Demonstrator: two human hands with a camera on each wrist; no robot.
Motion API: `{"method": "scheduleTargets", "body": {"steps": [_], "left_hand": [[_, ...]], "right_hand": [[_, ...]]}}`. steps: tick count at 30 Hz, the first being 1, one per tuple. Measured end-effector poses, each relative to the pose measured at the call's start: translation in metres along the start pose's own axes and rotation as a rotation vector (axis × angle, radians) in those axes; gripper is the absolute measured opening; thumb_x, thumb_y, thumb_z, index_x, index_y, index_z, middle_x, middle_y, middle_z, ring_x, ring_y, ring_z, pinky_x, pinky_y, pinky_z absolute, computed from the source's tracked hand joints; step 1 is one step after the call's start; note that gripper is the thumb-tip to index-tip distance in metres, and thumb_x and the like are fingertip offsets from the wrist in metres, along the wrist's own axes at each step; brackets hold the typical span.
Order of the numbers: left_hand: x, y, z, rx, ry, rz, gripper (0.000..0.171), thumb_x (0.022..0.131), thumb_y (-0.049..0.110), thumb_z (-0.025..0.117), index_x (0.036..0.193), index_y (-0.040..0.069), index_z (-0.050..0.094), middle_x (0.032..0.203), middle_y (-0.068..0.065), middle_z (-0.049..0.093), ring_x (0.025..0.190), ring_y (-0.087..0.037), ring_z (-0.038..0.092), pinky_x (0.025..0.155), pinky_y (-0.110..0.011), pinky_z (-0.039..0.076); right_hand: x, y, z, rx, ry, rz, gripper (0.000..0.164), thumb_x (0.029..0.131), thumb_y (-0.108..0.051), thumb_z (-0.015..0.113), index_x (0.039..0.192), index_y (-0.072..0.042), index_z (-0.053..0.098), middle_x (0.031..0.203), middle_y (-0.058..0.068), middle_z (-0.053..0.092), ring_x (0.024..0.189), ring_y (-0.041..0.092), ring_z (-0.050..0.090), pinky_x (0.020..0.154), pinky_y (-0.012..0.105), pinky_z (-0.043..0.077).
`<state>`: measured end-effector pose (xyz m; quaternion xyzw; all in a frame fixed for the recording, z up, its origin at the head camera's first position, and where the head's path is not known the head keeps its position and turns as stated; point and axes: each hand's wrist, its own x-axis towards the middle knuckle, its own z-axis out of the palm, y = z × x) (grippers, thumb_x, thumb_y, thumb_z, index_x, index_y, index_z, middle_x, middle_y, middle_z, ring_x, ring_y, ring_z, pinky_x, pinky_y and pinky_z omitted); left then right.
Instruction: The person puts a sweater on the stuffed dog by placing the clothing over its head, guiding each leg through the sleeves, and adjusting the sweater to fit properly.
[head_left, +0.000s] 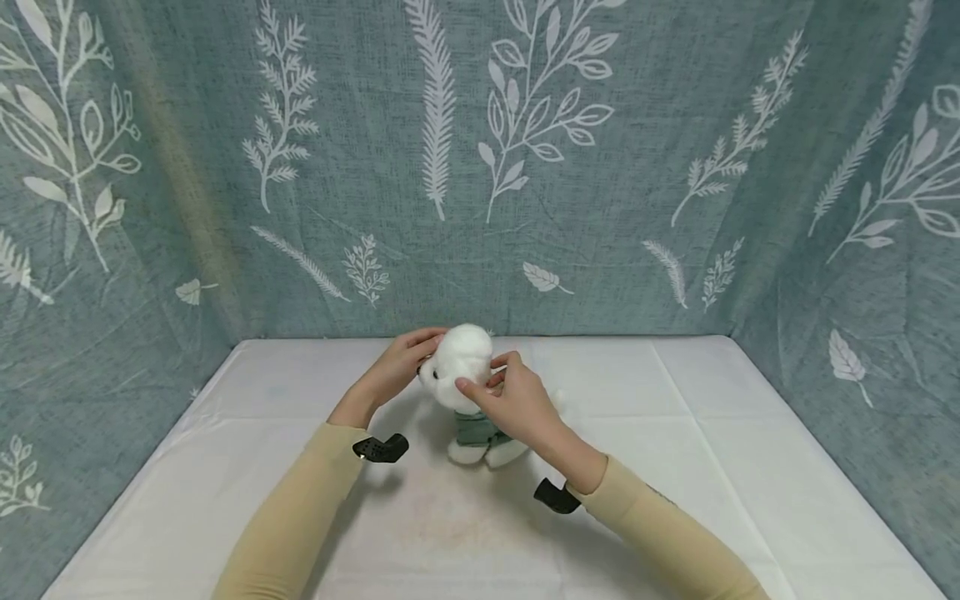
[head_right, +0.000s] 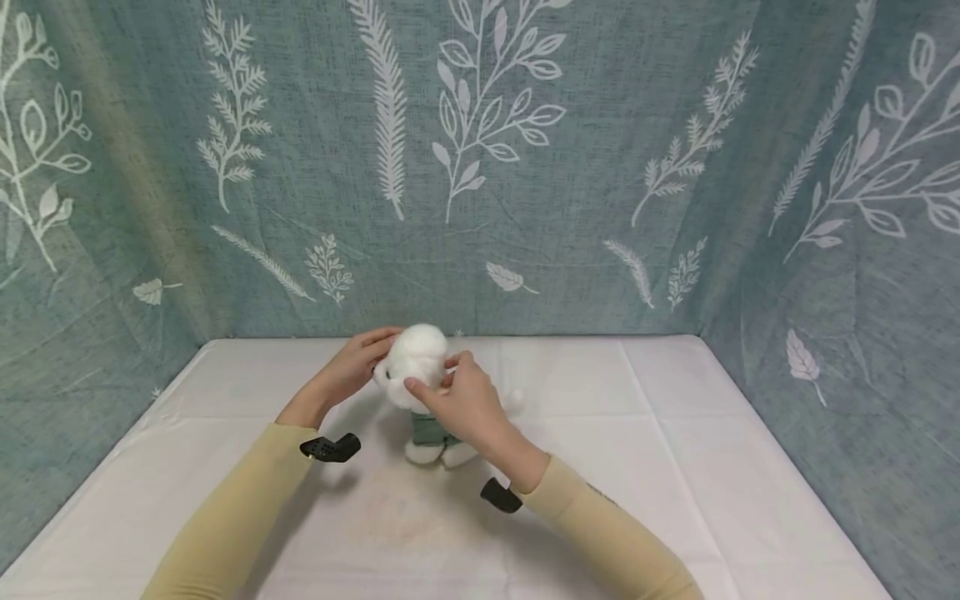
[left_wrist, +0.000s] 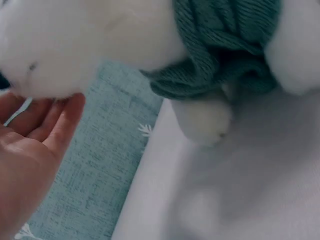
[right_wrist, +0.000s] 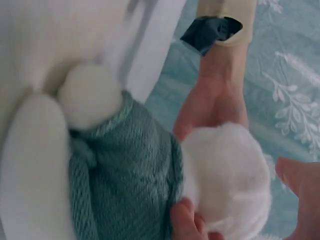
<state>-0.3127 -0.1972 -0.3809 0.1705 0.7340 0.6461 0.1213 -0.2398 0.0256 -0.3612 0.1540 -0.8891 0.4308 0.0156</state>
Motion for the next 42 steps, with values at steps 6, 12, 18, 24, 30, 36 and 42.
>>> {"method": "scheduleTargets", "body": {"steps": [6, 12, 18, 24, 30, 36, 42], "left_hand": [[-0.009, -0.003, -0.003, -0.064, 0.005, 0.076, 0.048, 0.099, 0.03, 0.051, 0.14, 0.005, 0.044, 0.139, -0.007, 0.046, 0.121, -0.012, 0.05, 0.107, -0.034, 0.039], [-0.024, -0.006, 0.0, 0.009, 0.104, 0.143, 0.033, 0.096, 0.02, 0.057, 0.124, 0.003, 0.053, 0.114, 0.001, 0.057, 0.104, -0.012, 0.056, 0.09, -0.029, 0.047], [-0.031, -0.005, 0.014, 0.1, 0.171, 0.175, 0.032, 0.091, 0.019, 0.066, 0.117, 0.004, 0.056, 0.111, -0.001, 0.059, 0.101, -0.015, 0.058, 0.083, -0.029, 0.05], [-0.033, -0.002, 0.033, 0.137, 0.185, 0.195, 0.033, 0.088, 0.017, 0.069, 0.115, 0.004, 0.057, 0.113, -0.009, 0.058, 0.1, -0.019, 0.059, 0.08, -0.029, 0.053], [-0.035, 0.0, 0.051, 0.143, 0.192, 0.237, 0.033, 0.086, 0.015, 0.071, 0.113, 0.003, 0.056, 0.11, -0.015, 0.058, 0.098, -0.023, 0.059, 0.078, -0.029, 0.054], [-0.036, 0.002, 0.058, 0.155, 0.219, 0.235, 0.033, 0.084, 0.019, 0.074, 0.109, 0.008, 0.056, 0.104, -0.009, 0.058, 0.093, -0.021, 0.06, 0.077, -0.029, 0.054], [-0.041, 0.004, 0.05, 0.382, 0.29, 0.28, 0.028, 0.092, 0.029, 0.064, 0.113, 0.01, 0.059, 0.107, -0.007, 0.062, 0.099, -0.021, 0.06, 0.084, -0.035, 0.052]], "right_hand": [[0.006, 0.0, 0.01, -0.034, 0.064, -0.024, 0.073, 0.08, -0.058, 0.066, 0.125, -0.005, 0.045, 0.101, 0.006, 0.059, 0.084, 0.017, 0.06, 0.065, 0.029, 0.05], [0.015, 0.014, 0.0, 0.052, 0.015, -0.045, 0.061, 0.084, -0.047, 0.068, 0.128, -0.009, 0.05, 0.115, 0.007, 0.062, 0.101, 0.022, 0.063, 0.08, 0.033, 0.054], [0.019, 0.031, -0.024, 0.146, -0.072, -0.039, 0.055, 0.084, -0.038, 0.071, 0.13, -0.012, 0.056, 0.126, 0.008, 0.06, 0.109, 0.025, 0.062, 0.084, 0.034, 0.055], [0.02, 0.049, -0.046, 0.213, -0.137, -0.037, 0.052, 0.087, -0.035, 0.069, 0.132, -0.013, 0.055, 0.133, 0.01, 0.056, 0.117, 0.028, 0.058, 0.092, 0.04, 0.051], [0.019, 0.061, -0.059, 0.241, -0.18, -0.041, 0.051, 0.088, -0.036, 0.067, 0.133, -0.014, 0.055, 0.135, 0.009, 0.055, 0.121, 0.029, 0.055, 0.097, 0.043, 0.048], [0.019, 0.067, -0.063, 0.262, -0.187, -0.077, 0.047, 0.09, -0.033, 0.066, 0.131, -0.013, 0.057, 0.133, 0.01, 0.057, 0.12, 0.028, 0.056, 0.097, 0.042, 0.048], [0.016, 0.074, -0.071, 0.102, -0.14, -0.135, 0.049, 0.092, -0.044, 0.058, 0.132, -0.014, 0.055, 0.132, 0.007, 0.057, 0.122, 0.026, 0.054, 0.099, 0.044, 0.046]]}}
